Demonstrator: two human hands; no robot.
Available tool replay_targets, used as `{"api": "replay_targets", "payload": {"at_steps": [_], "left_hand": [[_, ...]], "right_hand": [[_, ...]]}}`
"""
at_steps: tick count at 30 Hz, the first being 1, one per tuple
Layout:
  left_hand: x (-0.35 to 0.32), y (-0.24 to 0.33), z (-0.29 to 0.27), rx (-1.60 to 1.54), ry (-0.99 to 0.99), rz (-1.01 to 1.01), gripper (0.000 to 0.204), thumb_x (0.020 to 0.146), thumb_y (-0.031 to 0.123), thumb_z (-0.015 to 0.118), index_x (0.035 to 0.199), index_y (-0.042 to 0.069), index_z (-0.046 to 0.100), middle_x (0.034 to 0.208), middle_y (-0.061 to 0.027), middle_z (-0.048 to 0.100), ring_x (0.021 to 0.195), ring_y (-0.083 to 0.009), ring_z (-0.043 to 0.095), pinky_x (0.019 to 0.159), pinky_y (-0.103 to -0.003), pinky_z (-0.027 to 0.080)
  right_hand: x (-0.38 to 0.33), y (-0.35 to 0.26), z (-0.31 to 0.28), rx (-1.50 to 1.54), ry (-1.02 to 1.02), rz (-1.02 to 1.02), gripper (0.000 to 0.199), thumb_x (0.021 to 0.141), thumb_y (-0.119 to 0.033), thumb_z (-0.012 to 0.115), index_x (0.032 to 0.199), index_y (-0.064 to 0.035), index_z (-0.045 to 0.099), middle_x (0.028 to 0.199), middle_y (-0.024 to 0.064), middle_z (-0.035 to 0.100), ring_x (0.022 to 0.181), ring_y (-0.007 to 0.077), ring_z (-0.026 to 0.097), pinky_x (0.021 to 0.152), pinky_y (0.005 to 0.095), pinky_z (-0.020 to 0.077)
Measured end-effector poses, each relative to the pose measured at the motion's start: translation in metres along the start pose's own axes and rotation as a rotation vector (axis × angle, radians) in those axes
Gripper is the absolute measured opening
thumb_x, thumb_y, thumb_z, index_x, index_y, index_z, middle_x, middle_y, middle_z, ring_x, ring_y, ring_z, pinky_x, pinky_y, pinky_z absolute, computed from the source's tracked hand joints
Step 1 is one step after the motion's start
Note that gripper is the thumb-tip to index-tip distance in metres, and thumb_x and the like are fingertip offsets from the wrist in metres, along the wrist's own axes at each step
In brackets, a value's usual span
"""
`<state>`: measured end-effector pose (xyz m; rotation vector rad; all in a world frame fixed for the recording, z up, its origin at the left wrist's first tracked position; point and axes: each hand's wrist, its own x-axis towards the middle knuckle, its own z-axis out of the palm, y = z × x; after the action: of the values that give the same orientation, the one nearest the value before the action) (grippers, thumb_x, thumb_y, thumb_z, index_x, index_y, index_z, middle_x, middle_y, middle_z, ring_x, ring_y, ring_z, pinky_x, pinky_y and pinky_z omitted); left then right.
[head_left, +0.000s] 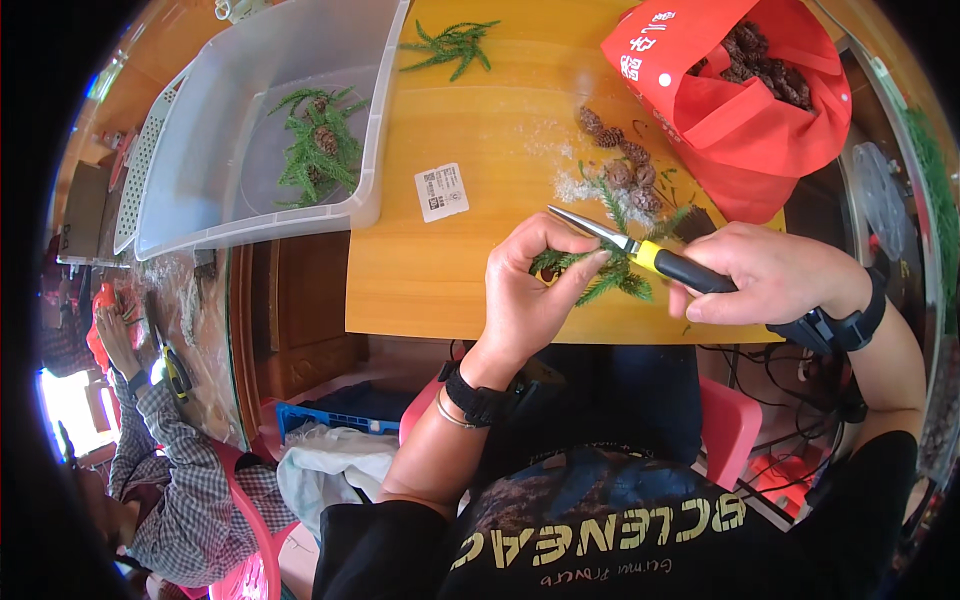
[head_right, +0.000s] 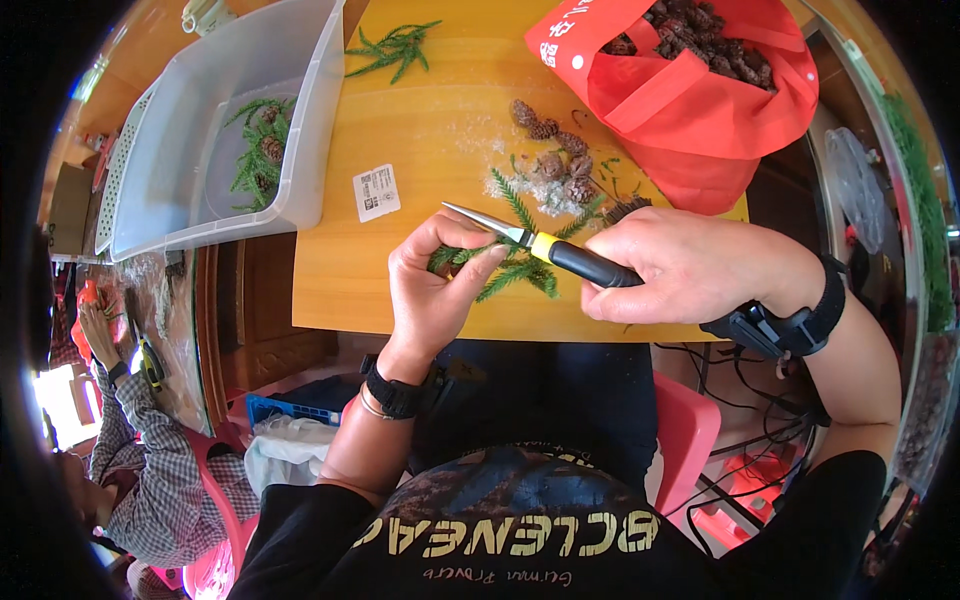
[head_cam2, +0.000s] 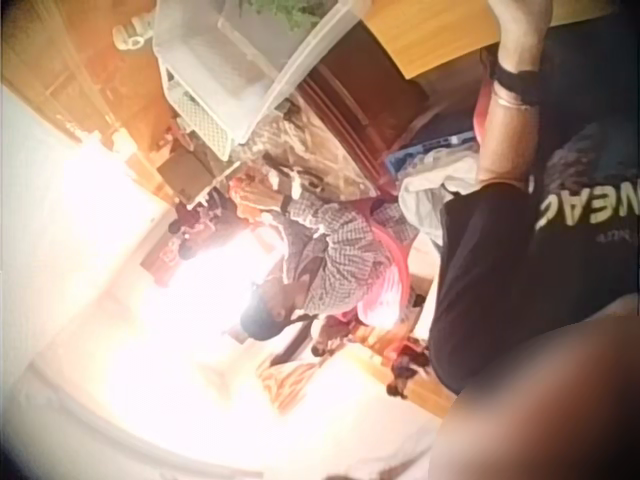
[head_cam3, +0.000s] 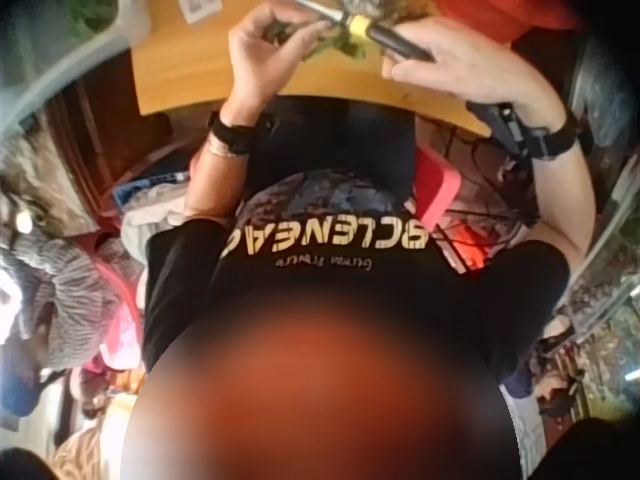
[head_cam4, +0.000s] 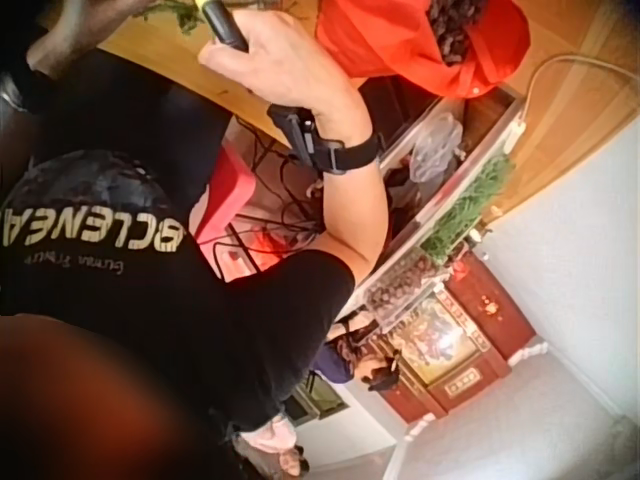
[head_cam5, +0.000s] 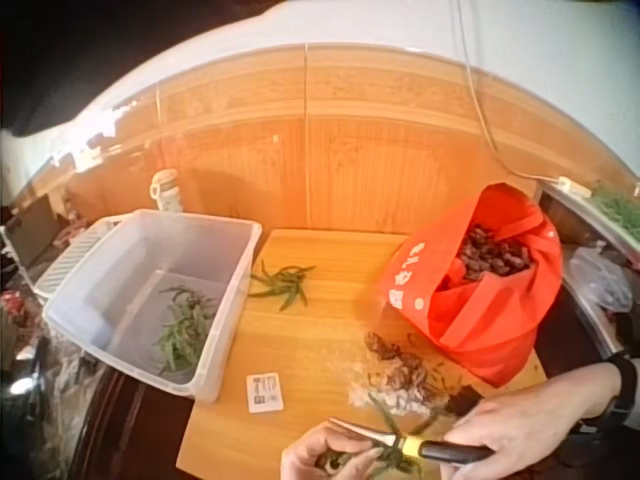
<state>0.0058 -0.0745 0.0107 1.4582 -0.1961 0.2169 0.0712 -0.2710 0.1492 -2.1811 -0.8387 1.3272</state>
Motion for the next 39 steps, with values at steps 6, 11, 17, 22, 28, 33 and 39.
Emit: {"api": "replay_targets", "payload": {"at_steps": [6, 11, 17, 22, 28, 33, 39], "left_hand": [[0.000, 0.005, 0.001, 0.008, 0.029, -0.030, 0.012, 0.075, -0.006, 0.067, 0.080, 0.000, 0.058, 0.079, -0.0016, 0.056, 0.070, -0.0044, 0.052, 0.061, -0.017, 0.041], [0.000, 0.007, 0.001, -0.019, 0.033, -0.057, 0.011, 0.076, -0.005, 0.067, 0.080, 0.000, 0.058, 0.078, -0.0007, 0.055, 0.068, -0.0033, 0.050, 0.059, -0.016, 0.039], [-0.001, 0.007, 0.002, -0.044, 0.030, -0.098, 0.011, 0.076, -0.005, 0.067, 0.080, 0.000, 0.058, 0.078, -0.0006, 0.055, 0.068, -0.0033, 0.050, 0.060, -0.016, 0.039], [-0.001, 0.004, 0.005, -0.074, 0.054, -0.104, 0.011, 0.074, 0.000, 0.070, 0.077, 0.002, 0.059, 0.074, 0.0010, 0.056, 0.066, -0.0029, 0.049, 0.058, -0.017, 0.040], [-0.002, 0.004, 0.005, 0.010, -0.008, -0.074, 0.011, 0.076, -0.006, 0.066, 0.081, 0.000, 0.058, 0.079, -0.0011, 0.055, 0.072, -0.0046, 0.051, 0.064, -0.017, 0.041], [0.002, 0.006, 0.004, 0.146, -0.035, 0.131, 0.016, 0.072, -0.010, 0.066, 0.078, 0.001, 0.057, 0.080, -0.0053, 0.058, 0.073, -0.0108, 0.054, 0.067, -0.022, 0.043], [0.006, 0.010, 0.001, 0.253, -0.030, 0.373, 0.022, 0.066, -0.013, 0.067, 0.076, 0.004, 0.056, 0.084, -0.0093, 0.061, 0.075, -0.0192, 0.057, 0.069, -0.028, 0.045]], "right_hand": [[0.001, 0.005, 0.004, 0.041, 0.004, 0.066, 0.016, 0.082, -0.016, 0.057, 0.086, -0.0001, 0.056, 0.070, 0.0063, 0.058, 0.065, 0.0160, 0.058, 0.062, 0.0289, 0.0442], [0.005, 0.012, 0.006, 0.005, 0.029, -0.051, 0.016, 0.082, -0.016, 0.055, 0.085, 0.0001, 0.055, 0.067, 0.0052, 0.058, 0.059, 0.0163, 0.057, 0.058, 0.0276, 0.0441], [0.001, 0.006, 0.010, -0.027, 0.099, 0.008, 0.015, 0.081, -0.015, 0.055, 0.080, -0.0002, 0.053, 0.056, 0.0068, 0.048, 0.047, 0.0167, 0.045, 0.048, 0.0314, 0.0368], [0.001, 0.010, 0.019, -0.045, 0.200, -0.058, 0.020, 0.079, -0.013, 0.056, 0.070, -0.0003, 0.045, 0.051, 0.0087, 0.042, 0.044, 0.0214, 0.042, 0.046, 0.0347, 0.0327], [-0.001, 0.012, 0.027, -0.035, 0.293, -0.099, 0.018, 0.080, -0.013, 0.054, 0.071, 0.0014, 0.047, 0.052, 0.0128, 0.045, 0.045, 0.0267, 0.043, 0.047, 0.0365, 0.0359], [-0.007, 0.011, 0.028, -0.021, 0.341, -0.087, 0.019, 0.080, -0.014, 0.055, 0.071, 0.0016, 0.048, 0.052, 0.0138, 0.045, 0.045, 0.0262, 0.045, 0.047, 0.0356, 0.0366], [-0.020, 0.009, 0.027, 0.255, 0.254, -0.001, 0.018, 0.085, -0.017, 0.055, 0.084, -0.0004, 0.061, 0.078, 0.0067, 0.065, 0.076, 0.0137, 0.060, 0.065, 0.0271, 0.0444]]}}
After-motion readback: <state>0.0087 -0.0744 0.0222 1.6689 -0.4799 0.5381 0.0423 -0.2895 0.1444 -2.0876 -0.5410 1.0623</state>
